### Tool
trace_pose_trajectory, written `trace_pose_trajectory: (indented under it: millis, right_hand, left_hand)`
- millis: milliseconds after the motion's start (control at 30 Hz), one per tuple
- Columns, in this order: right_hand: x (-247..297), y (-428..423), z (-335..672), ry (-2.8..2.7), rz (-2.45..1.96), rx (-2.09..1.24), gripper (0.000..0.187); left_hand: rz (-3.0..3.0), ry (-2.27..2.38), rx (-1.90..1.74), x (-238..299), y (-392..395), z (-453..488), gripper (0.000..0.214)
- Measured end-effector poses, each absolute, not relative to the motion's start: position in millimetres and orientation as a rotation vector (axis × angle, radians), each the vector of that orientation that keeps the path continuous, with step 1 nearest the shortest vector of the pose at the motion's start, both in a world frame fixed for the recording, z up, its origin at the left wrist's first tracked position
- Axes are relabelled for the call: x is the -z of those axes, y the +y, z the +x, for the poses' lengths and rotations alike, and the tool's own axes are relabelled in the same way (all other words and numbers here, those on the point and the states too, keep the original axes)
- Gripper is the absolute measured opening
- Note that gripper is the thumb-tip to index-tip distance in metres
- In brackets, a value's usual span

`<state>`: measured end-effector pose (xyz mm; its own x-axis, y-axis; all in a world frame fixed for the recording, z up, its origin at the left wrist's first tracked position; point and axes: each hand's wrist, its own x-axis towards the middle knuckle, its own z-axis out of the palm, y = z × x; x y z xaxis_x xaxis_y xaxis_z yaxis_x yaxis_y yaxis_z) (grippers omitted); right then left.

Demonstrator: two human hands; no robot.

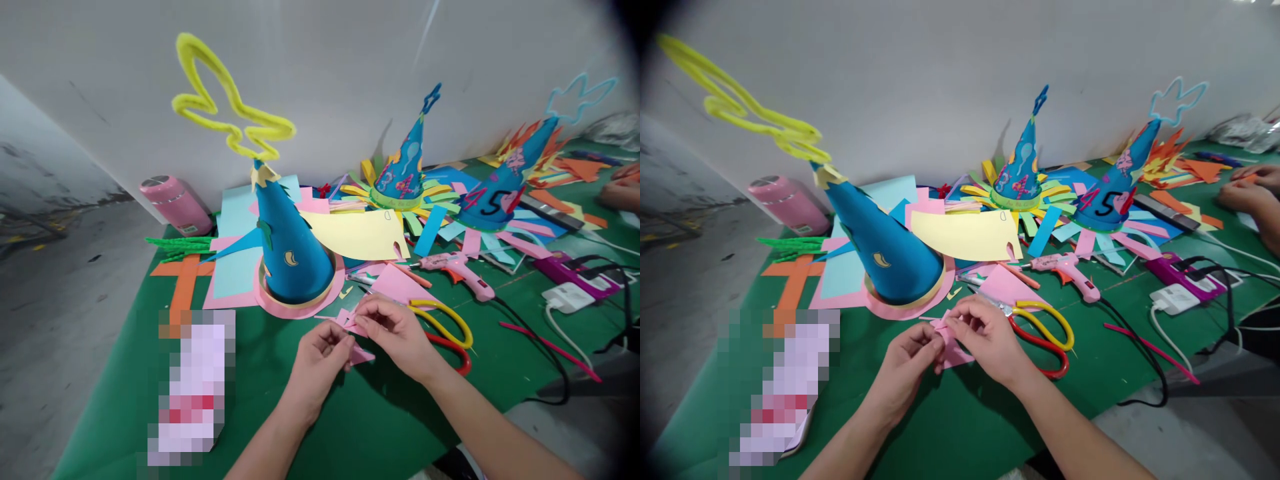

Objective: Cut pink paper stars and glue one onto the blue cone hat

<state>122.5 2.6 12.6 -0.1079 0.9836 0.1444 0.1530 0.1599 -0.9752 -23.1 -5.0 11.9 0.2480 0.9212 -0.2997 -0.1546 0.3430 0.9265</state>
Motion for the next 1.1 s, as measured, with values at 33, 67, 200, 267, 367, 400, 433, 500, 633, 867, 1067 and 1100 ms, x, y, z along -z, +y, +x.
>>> trace_pose_trajectory:
  millis: [33,67,200,267,367,400,433,500,633,867,1067,1100]
  right_hand:
    - [-13,2,123,-1.488,-1.147,-1.034,0.008]
    - [-13,1,123,-1.520,-1.124,-0.975,0.007]
    - [-10,-4,128,-1.733,-0.985,-0.707,0.015]
    - [-7,-7,131,-1.826,-0.934,-0.589,0.020]
    - [-1,-10,136,-1.911,-0.906,-0.446,0.025]
    - [0,-11,137,-1.932,-0.910,-0.404,0.025]
    - [2,-12,137,-1.949,-0.918,-0.365,0.025]
    - [4,-13,138,-1.967,-0.942,-0.304,0.025]
    - [7,-14,137,-1.966,-0.973,-0.223,0.022]
    - [6,-15,136,-1.948,-0.964,-0.168,0.019]
    - [3,-16,130,-1.826,-1.038,-0.398,0.014]
    - [2,-16,128,-1.776,-1.065,-0.470,0.012]
  left_hand:
    - [0.871,0.980,-0.869,-12,-5,-24,0.020]
    - [0.802,0.911,-0.846,-12,-5,-24,0.023]
    - [0.575,0.739,-0.831,-13,-3,-24,0.025]
    - [0.580,0.722,-0.833,-13,-3,-25,0.021]
    - [0.629,0.748,-0.834,-12,-2,-27,0.018]
    - [0.634,0.760,-0.840,-12,-2,-27,0.017]
    - [0.636,0.772,-0.846,-11,-2,-28,0.017]
    - [0.648,0.802,-0.858,-11,-2,-28,0.016]
    - [0.718,0.879,-0.879,-11,-3,-27,0.018]
    - [0.815,0.935,-0.903,-11,-5,-27,0.019]
    - [0.848,0.909,-0.916,-11,-5,-26,0.018]
    - [0.864,0.910,-0.923,-11,-5,-26,0.018]
